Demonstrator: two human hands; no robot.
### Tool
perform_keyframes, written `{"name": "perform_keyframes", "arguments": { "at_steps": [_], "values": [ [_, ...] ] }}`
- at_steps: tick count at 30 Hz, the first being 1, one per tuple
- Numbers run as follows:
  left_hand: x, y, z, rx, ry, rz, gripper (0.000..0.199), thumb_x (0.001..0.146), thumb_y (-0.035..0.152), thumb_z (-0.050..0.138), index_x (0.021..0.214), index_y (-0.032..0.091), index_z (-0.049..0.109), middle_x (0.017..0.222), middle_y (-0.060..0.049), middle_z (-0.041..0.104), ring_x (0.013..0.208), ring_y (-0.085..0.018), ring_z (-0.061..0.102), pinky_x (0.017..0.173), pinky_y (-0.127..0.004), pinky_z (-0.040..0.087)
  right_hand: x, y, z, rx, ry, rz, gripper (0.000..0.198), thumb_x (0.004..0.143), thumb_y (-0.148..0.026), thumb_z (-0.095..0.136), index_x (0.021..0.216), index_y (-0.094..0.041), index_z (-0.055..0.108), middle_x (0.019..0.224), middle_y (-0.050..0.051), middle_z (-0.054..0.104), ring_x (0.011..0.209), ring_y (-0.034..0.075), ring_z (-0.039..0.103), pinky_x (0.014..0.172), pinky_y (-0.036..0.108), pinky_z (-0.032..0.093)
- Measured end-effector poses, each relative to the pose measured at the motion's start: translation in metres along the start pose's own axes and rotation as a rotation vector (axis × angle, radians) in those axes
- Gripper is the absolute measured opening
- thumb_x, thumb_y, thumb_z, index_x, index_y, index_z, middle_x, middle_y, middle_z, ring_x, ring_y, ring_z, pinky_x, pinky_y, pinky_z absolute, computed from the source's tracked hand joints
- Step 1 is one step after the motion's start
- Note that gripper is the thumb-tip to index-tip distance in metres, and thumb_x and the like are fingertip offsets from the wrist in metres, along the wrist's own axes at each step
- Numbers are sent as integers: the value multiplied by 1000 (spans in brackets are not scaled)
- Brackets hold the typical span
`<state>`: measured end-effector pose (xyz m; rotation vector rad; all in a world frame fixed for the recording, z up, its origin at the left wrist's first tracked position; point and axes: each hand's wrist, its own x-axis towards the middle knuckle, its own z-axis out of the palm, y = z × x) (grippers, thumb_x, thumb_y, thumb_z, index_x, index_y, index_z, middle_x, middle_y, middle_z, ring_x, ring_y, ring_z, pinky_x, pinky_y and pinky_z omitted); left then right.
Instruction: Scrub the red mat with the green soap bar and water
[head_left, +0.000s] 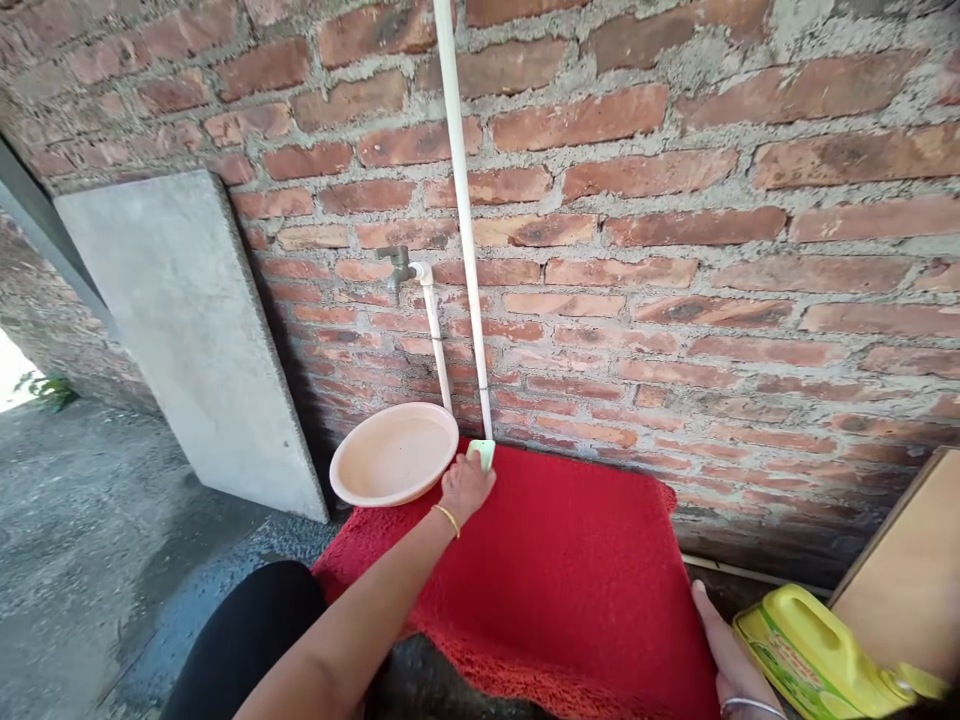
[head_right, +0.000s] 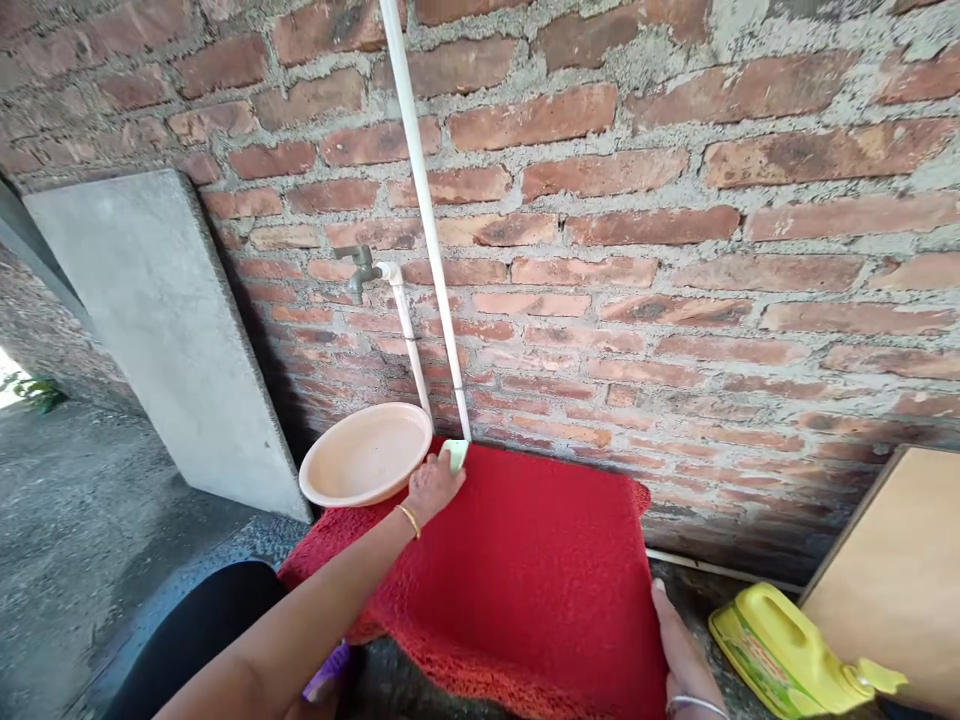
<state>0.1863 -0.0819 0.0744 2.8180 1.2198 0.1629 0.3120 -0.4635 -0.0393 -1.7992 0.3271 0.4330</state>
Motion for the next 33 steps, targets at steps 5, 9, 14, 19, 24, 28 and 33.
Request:
{"name": "perform_keyframes", "arguments": {
  "at_steps": [5, 9, 14, 19, 24, 28, 33],
  "values": [
    [0, -5, 20, 5, -55, -14, 43, 95, 39, 50, 129, 13, 57, 113, -18, 64, 103, -28, 68, 85, -36, 51, -28, -19, 16, -564, 185, -151, 86, 88, -72, 30, 156, -20, 32, 156, 19, 42, 139, 37, 46, 112, 58, 38],
    [-16, 37, 32, -8, -64, 54, 51, 94, 41, 51, 137, 14, 54, 121, -20, 59, 106, -29, 65, 85, -35, 51, -48, -25, 42, -1017, 263, -366, 68, 94, -59, 36, 155, -28, 36, 165, 12, 26, 149, 34, 29, 118, 54, 29],
    [-44, 119, 39, -94, -122, 188, 56, 93, 42, 52, 142, 16, 52, 125, -20, 58, 109, -31, 61, 84, -36, 51, -51, -22, 52, -1180, 230, -370, 65, 98, -58, 30, 157, -29, 30, 166, 12, 24, 144, 34, 38, 111, 53, 38],
    [-85, 208, 27, -301, -287, 348, 55, 89, 43, 53, 136, 14, 57, 126, -20, 59, 113, -31, 60, 90, -38, 51, -38, -7, 44, -1239, 261, -443, 63, 98, -54, 33, 156, -28, 34, 164, 13, 29, 140, 34, 44, 105, 53, 44],
    [-125, 248, 2, -529, -491, 491, 53, 86, 49, 51, 129, 20, 62, 122, -16, 65, 109, -31, 63, 92, -42, 50, -28, 7, 32, -1368, 84, -524, 51, 91, -29, 44, 138, -16, 60, 142, 21, 58, 136, 36, 48, 104, 53, 45],
    [-108, 208, -7, -517, -370, 512, 57, 88, 57, 46, 133, 25, 59, 120, -14, 65, 106, -31, 64, 89, -42, 51, -35, -3, 36, -1262, 183, -474, 58, 97, -42, 35, 151, -21, 45, 157, 19, 40, 138, 37, 46, 103, 56, 45],
    [-39, 98, -3, -214, -184, 184, 49, 92, 50, 46, 131, 23, 58, 120, -13, 63, 102, -27, 66, 83, -36, 52, -43, -14, 52, -1191, 245, -378, 66, 98, -58, 34, 157, -31, 29, 166, 13, 25, 141, 35, 43, 107, 55, 41]
  ]
}}
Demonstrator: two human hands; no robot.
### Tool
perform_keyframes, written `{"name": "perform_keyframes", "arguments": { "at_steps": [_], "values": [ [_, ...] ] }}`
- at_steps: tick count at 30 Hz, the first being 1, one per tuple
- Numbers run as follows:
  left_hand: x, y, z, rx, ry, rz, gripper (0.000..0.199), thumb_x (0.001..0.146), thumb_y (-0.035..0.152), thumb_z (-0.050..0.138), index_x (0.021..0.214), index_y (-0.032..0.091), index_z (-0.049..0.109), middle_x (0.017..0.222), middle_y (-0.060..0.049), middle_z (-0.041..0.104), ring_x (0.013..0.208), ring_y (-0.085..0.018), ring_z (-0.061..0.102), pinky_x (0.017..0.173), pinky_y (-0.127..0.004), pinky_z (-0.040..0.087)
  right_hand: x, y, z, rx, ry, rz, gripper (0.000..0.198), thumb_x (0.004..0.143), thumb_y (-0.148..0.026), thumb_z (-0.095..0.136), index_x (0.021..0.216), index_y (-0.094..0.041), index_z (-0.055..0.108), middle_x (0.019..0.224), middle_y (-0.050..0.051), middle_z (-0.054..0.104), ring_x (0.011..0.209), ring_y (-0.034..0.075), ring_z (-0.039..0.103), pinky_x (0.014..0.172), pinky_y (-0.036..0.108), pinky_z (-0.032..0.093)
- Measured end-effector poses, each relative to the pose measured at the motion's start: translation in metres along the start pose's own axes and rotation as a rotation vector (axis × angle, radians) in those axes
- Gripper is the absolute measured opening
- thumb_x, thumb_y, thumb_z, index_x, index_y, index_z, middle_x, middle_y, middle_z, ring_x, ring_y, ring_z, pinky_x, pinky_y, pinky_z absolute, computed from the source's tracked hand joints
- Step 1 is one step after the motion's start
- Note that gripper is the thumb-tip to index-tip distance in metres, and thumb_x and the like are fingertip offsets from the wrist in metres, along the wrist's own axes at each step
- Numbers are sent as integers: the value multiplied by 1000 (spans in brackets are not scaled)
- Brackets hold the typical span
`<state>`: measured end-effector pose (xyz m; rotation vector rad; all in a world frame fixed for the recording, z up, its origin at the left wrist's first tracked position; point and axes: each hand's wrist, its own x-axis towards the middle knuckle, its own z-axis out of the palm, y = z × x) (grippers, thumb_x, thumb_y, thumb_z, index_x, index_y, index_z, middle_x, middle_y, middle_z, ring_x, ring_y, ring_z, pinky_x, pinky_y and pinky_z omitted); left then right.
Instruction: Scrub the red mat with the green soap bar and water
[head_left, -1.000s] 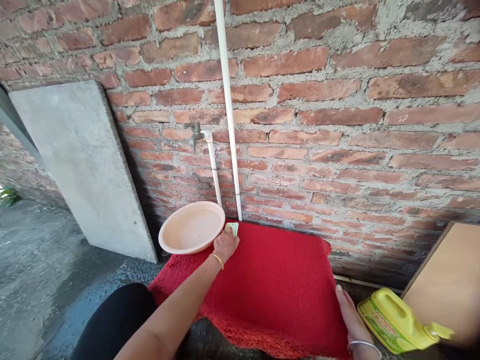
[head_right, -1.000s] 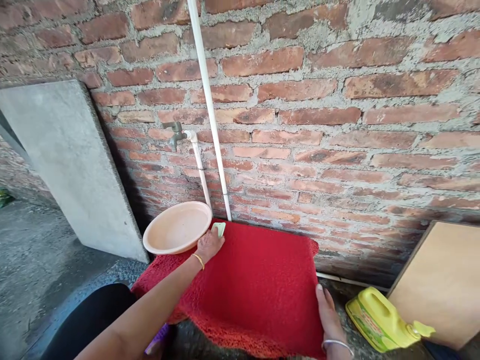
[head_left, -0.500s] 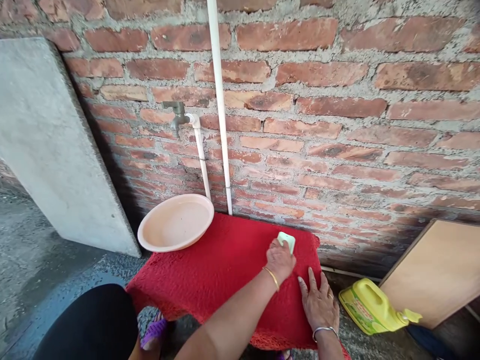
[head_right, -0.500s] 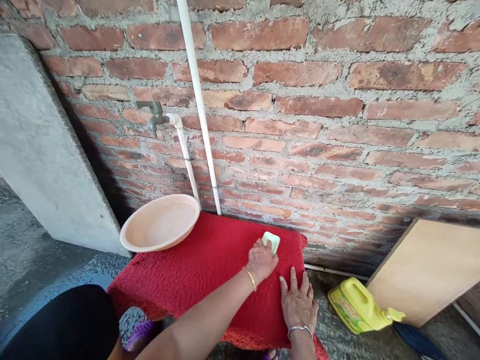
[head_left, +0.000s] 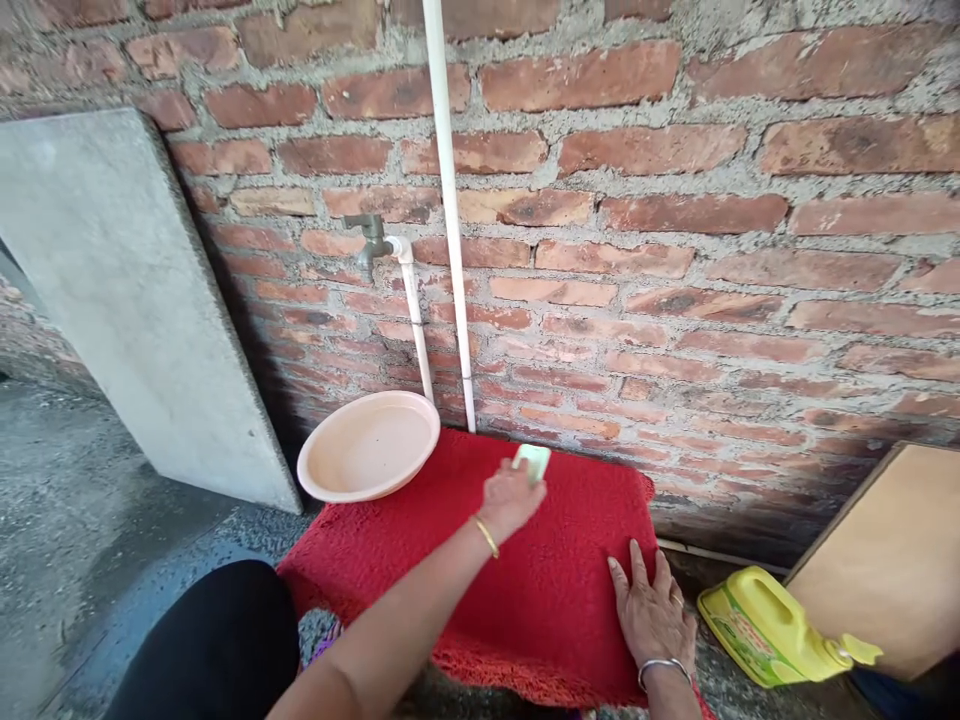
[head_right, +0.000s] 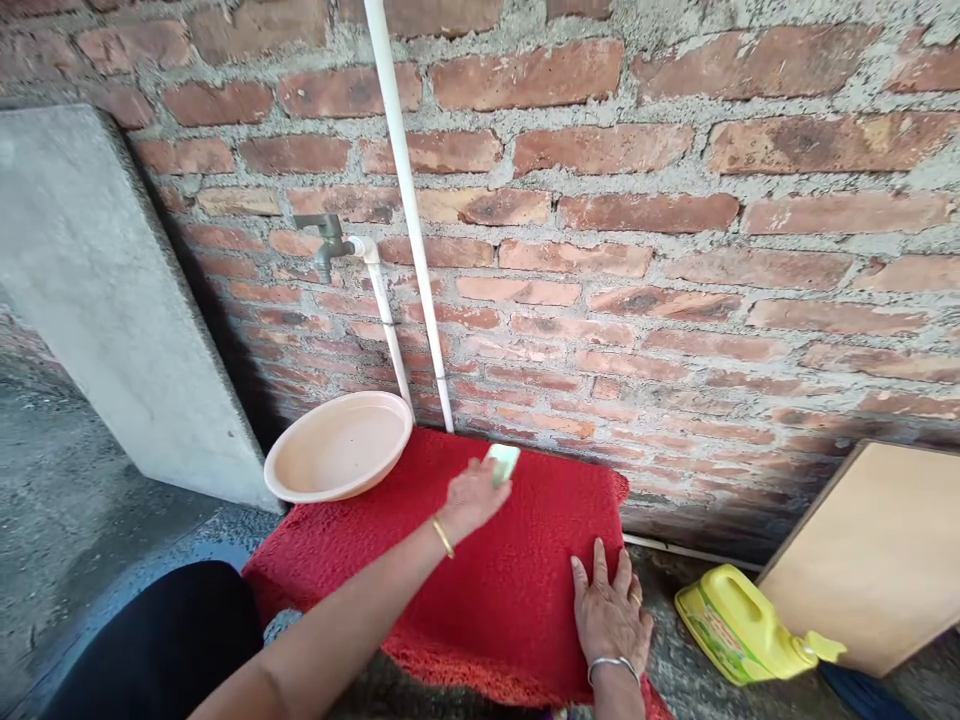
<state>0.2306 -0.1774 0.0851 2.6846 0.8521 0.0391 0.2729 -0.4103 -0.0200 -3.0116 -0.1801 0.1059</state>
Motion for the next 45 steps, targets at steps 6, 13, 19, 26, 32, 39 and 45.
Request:
{"name": "perform_keyframes", "arguments": {
  "at_steps": [6, 13, 19, 26, 32, 39, 45],
  "values": [
    [32, -105, -11, 166, 148, -228, 44, 96, 41, 44, 129, 14, 55, 115, -17, 63, 100, -26, 68, 82, -35, 51, -12, -12, 5, -113, 199, -138, 56, 98, -47, 38, 146, -22, 51, 161, 11, 36, 148, 32, 33, 119, 52, 26],
    [41, -55, 35, 218, 213, -102, 44, 95, 42, 46, 125, 13, 60, 113, -19, 60, 96, -30, 66, 74, -35, 52, -13, -13, 0, -9, 155, -247, 52, 100, -43, 38, 144, -20, 53, 154, 11, 46, 146, 30, 37, 121, 52, 25],
    [27, 64, 63, 95, 90, 107, 47, 92, 39, 50, 129, 13, 60, 116, -20, 61, 101, -29, 65, 76, -34, 52, -16, -14, -5, -43, 142, -244, 53, 100, -42, 37, 145, -18, 52, 155, 11, 44, 146, 30, 37, 121, 50, 25],
    [-18, 162, 62, -223, -227, 386, 49, 86, 49, 54, 125, 22, 64, 119, -14, 66, 106, -29, 66, 89, -39, 51, -15, -4, -11, -149, 97, -337, 49, 91, -22, 42, 136, -18, 63, 144, 12, 59, 140, 30, 47, 120, 48, 29],
    [-13, 71, 20, -199, -73, 212, 50, 89, 55, 49, 130, 28, 60, 120, -9, 67, 106, -27, 66, 91, -37, 51, 0, 8, 12, -242, 139, -384, 50, 92, -33, 46, 138, -21, 61, 152, 8, 50, 146, 32, 36, 120, 54, 29],
    [-1, -95, -5, 190, 184, -168, 48, 95, 40, 47, 137, 18, 55, 123, -17, 62, 104, -27, 67, 83, -35, 53, 2, -1, 20, -281, 107, -333, 56, 96, -41, 43, 144, -14, 53, 156, 12, 44, 145, 29, 40, 120, 46, 31],
    [2, -113, 14, 243, 207, -207, 42, 96, 35, 47, 129, 14, 60, 113, -18, 64, 96, -27, 69, 78, -34, 54, 1, -2, 22, -196, 159, -330, 55, 96, -41, 42, 142, -13, 55, 153, 14, 48, 143, 29, 43, 120, 44, 31]
  ]
}}
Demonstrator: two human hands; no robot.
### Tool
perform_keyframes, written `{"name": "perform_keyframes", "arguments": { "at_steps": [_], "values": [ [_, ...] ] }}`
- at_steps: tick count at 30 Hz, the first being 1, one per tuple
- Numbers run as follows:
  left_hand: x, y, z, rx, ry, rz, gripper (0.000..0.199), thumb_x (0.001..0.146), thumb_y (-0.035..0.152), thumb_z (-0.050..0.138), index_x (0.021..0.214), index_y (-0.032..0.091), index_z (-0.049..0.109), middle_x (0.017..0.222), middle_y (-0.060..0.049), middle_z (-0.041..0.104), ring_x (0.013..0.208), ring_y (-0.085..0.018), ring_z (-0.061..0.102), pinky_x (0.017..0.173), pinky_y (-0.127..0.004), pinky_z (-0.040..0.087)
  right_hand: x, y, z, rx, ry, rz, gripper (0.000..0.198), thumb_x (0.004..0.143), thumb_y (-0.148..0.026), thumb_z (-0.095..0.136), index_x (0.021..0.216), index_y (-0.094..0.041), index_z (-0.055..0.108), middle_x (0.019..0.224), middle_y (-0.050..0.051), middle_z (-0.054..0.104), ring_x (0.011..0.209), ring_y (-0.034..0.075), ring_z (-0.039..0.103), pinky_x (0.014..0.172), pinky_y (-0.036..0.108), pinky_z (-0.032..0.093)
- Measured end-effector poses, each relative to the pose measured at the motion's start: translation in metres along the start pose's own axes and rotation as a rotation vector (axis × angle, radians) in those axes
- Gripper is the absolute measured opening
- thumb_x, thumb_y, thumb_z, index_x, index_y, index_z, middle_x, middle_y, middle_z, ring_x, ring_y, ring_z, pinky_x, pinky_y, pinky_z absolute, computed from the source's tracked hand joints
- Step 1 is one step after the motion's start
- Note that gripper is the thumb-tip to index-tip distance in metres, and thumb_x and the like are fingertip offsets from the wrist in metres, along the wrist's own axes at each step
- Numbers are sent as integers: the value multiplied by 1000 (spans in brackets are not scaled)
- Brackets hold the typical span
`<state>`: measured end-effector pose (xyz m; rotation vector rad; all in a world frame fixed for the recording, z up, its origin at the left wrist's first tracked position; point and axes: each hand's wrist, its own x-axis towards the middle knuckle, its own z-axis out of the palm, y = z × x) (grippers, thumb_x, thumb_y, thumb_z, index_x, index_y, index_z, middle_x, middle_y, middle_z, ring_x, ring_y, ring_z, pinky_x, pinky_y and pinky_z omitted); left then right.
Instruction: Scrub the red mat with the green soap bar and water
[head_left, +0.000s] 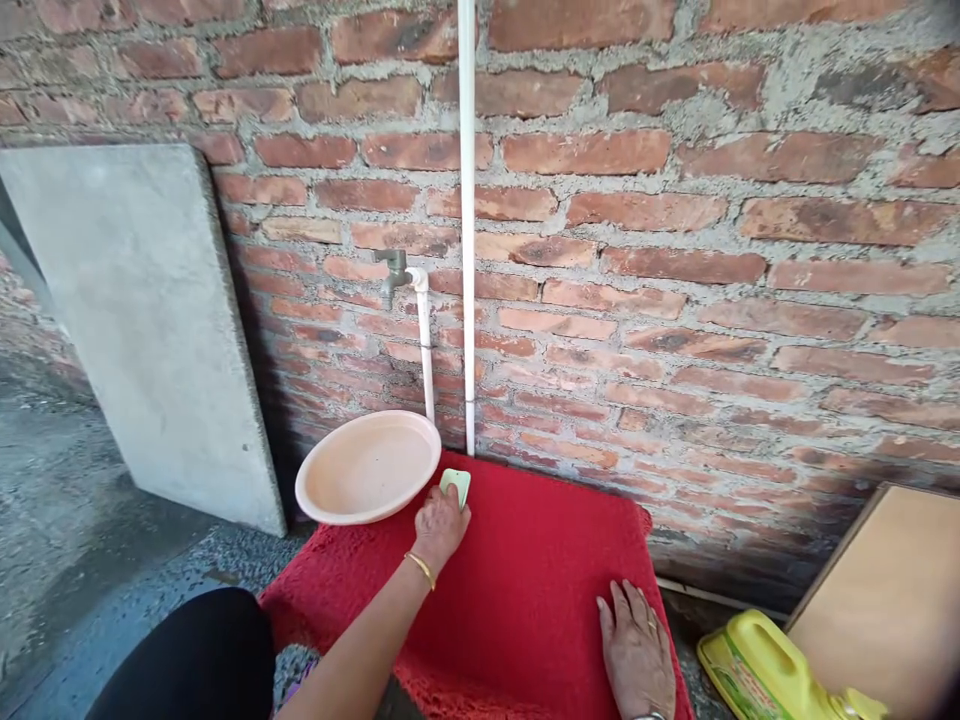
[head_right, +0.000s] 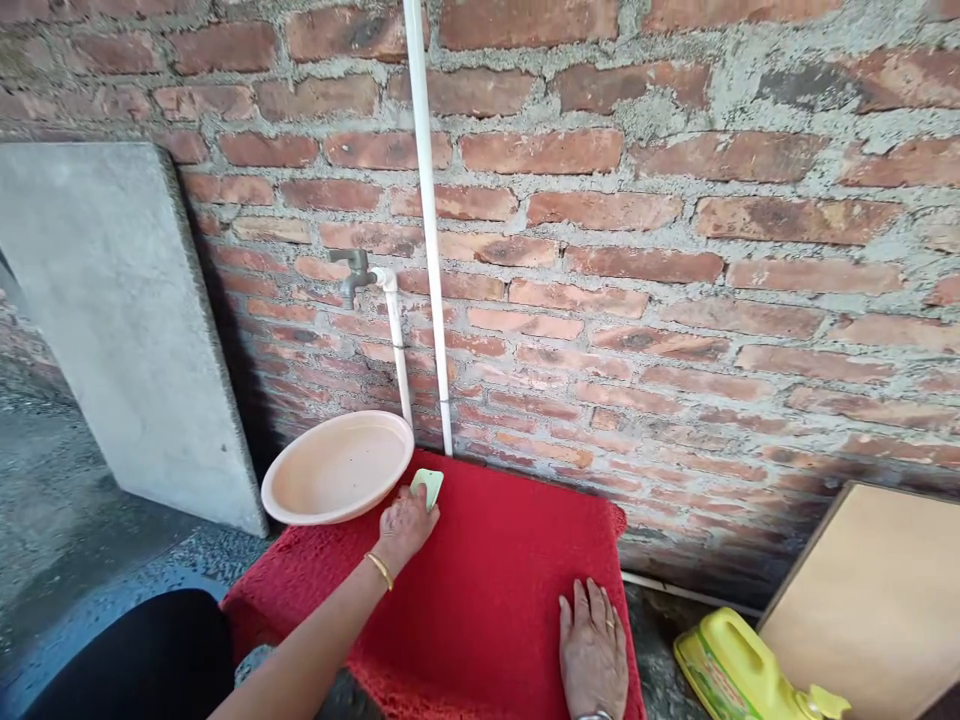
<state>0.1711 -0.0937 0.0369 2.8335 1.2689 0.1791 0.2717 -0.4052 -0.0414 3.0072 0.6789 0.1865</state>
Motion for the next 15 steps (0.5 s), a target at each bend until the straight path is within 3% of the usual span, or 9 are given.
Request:
{"name": "perform_keyframes", "arguments": {
  "at_steps": [4, 7, 12, 15],
  "values": [
    [-16, 52, 7, -36, 8, 92, 49, 94, 37, 51, 137, 15, 58, 118, -20, 61, 102, -29, 66, 80, -36, 53, -1, 2, 11, 56, 73, 10, 53, 95, -40, 41, 138, -15, 59, 150, 13, 52, 141, 29, 44, 119, 45, 31],
    [-29, 109, 4, -101, -86, 162, 55, 92, 41, 53, 140, 15, 56, 120, -20, 62, 104, -29, 66, 81, -35, 52, -2, 3, 20, 93, 155, -17, 53, 95, -40, 38, 134, -14, 62, 145, 14, 57, 138, 29, 48, 117, 47, 33],
    [-57, 206, -23, -317, -307, 354, 56, 87, 43, 53, 133, 13, 60, 122, -20, 64, 112, -31, 63, 89, -40, 52, -4, 7, 23, 126, 261, -74, 50, 95, -37, 36, 125, -13, 68, 136, 18, 63, 131, 31, 55, 112, 47, 38],
    [-75, 238, -45, -462, -458, 467, 55, 84, 48, 52, 129, 17, 62, 122, -17, 67, 113, -31, 63, 94, -42, 50, -6, 10, 20, 90, 220, -103, 44, 91, -28, 39, 114, -14, 74, 122, 18, 70, 120, 31, 61, 109, 45, 42]
  ]
}}
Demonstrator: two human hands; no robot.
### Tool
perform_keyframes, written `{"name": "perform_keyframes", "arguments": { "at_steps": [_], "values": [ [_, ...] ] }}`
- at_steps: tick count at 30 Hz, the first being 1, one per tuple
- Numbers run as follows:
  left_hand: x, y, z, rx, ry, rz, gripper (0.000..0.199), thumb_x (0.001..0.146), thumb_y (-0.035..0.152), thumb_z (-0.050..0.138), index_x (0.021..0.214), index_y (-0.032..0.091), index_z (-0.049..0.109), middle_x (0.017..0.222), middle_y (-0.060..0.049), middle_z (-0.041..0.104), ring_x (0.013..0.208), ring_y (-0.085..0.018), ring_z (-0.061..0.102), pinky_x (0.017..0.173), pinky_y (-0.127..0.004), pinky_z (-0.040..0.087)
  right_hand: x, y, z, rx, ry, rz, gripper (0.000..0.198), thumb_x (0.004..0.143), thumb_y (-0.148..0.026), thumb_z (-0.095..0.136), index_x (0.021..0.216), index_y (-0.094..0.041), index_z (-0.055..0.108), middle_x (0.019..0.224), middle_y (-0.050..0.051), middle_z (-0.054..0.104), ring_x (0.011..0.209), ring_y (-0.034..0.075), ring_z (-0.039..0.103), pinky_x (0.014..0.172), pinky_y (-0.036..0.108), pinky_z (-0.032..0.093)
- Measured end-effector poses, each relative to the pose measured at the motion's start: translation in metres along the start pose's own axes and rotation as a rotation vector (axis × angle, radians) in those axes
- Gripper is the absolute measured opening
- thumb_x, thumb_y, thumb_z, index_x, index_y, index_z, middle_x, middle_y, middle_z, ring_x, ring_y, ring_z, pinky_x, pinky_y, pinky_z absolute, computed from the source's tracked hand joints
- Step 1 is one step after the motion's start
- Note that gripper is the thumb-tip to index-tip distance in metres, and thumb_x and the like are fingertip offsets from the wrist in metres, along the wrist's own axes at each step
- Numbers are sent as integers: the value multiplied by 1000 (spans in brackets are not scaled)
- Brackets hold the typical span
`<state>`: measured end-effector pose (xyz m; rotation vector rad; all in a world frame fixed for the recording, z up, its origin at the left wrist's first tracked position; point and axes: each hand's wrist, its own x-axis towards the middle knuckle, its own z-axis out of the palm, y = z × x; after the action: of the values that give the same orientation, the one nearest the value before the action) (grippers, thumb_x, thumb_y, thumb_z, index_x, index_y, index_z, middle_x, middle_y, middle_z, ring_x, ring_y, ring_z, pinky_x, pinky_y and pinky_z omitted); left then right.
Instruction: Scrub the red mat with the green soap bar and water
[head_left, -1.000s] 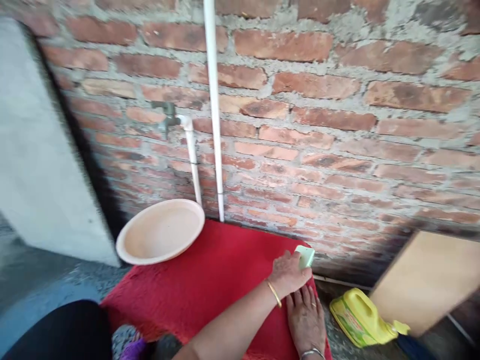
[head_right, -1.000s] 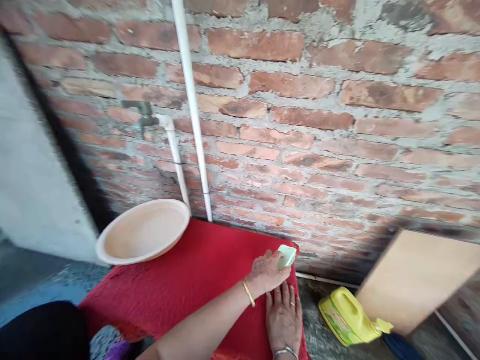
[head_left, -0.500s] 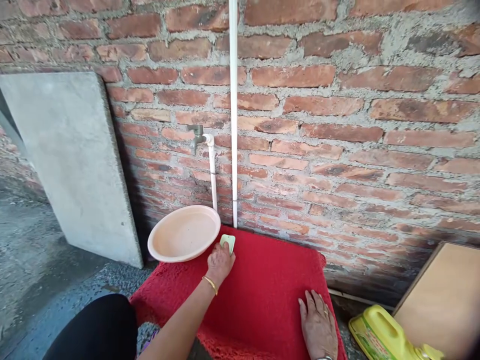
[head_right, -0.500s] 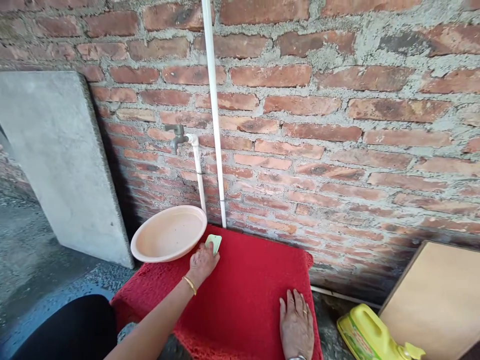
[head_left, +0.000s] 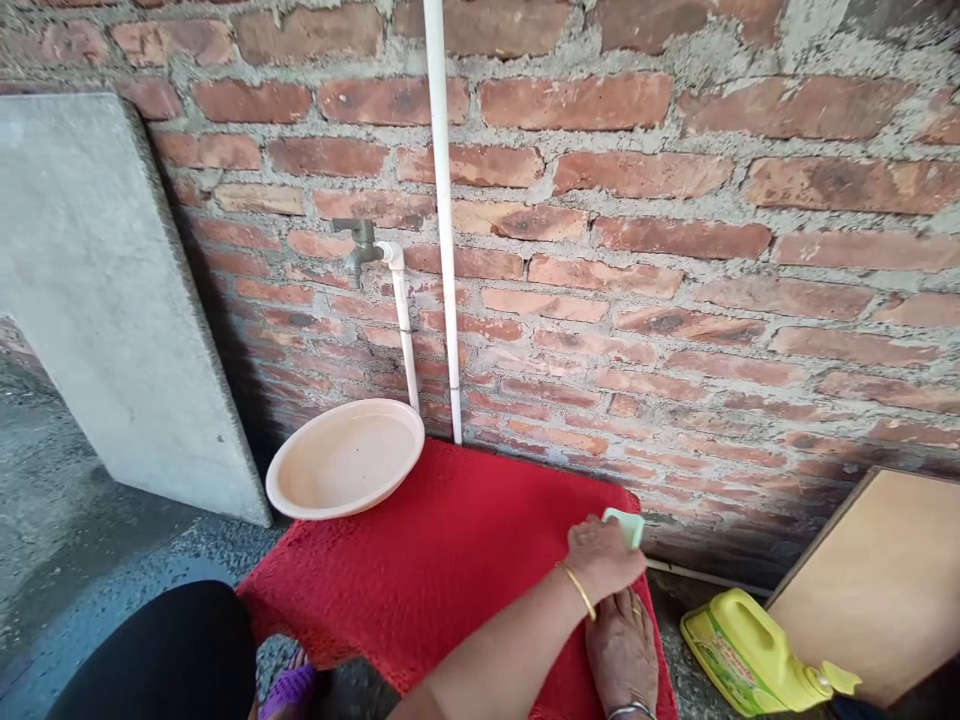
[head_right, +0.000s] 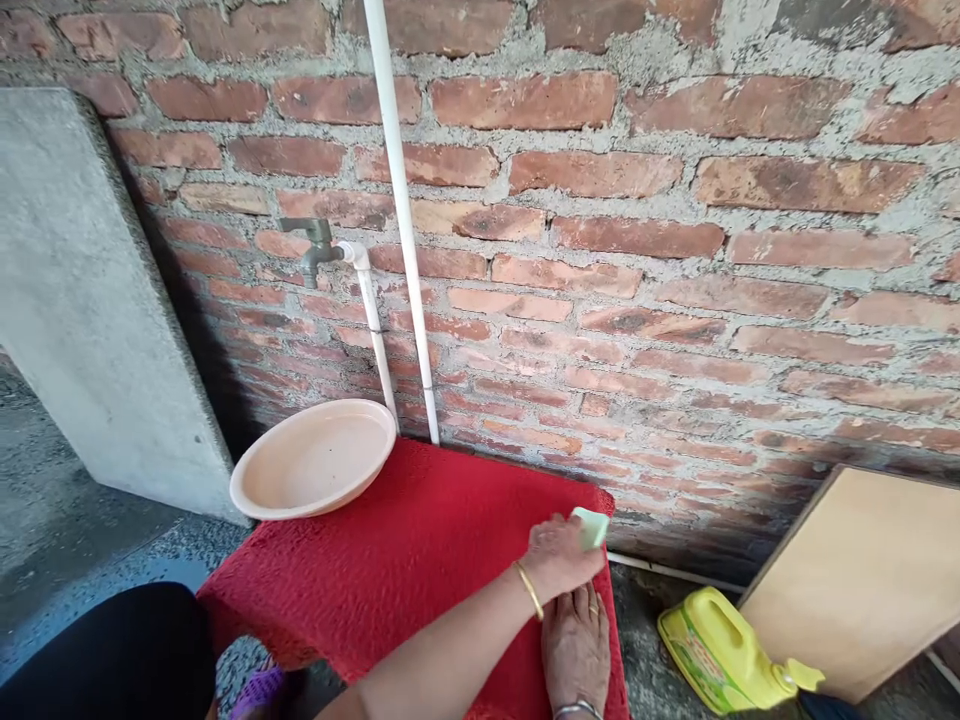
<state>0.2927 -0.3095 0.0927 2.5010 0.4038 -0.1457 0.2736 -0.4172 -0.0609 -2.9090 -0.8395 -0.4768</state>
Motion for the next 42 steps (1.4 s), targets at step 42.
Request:
{"name": "perform_keyframes", "arguments": {
  "at_steps": [42],
  "values": [
    [-58, -7, 13, -328, -142, 9, 47, 85, 52, 54, 122, 26, 68, 113, -8, 75, 102, -26, 69, 89, -37, 53, 16, 48, -67, 1390, 840, 1068, 40, 70, -47, 72, 96, -17, 73, 99, 9, 75, 96, 26, 70, 93, 41, 56]
  ]
}}
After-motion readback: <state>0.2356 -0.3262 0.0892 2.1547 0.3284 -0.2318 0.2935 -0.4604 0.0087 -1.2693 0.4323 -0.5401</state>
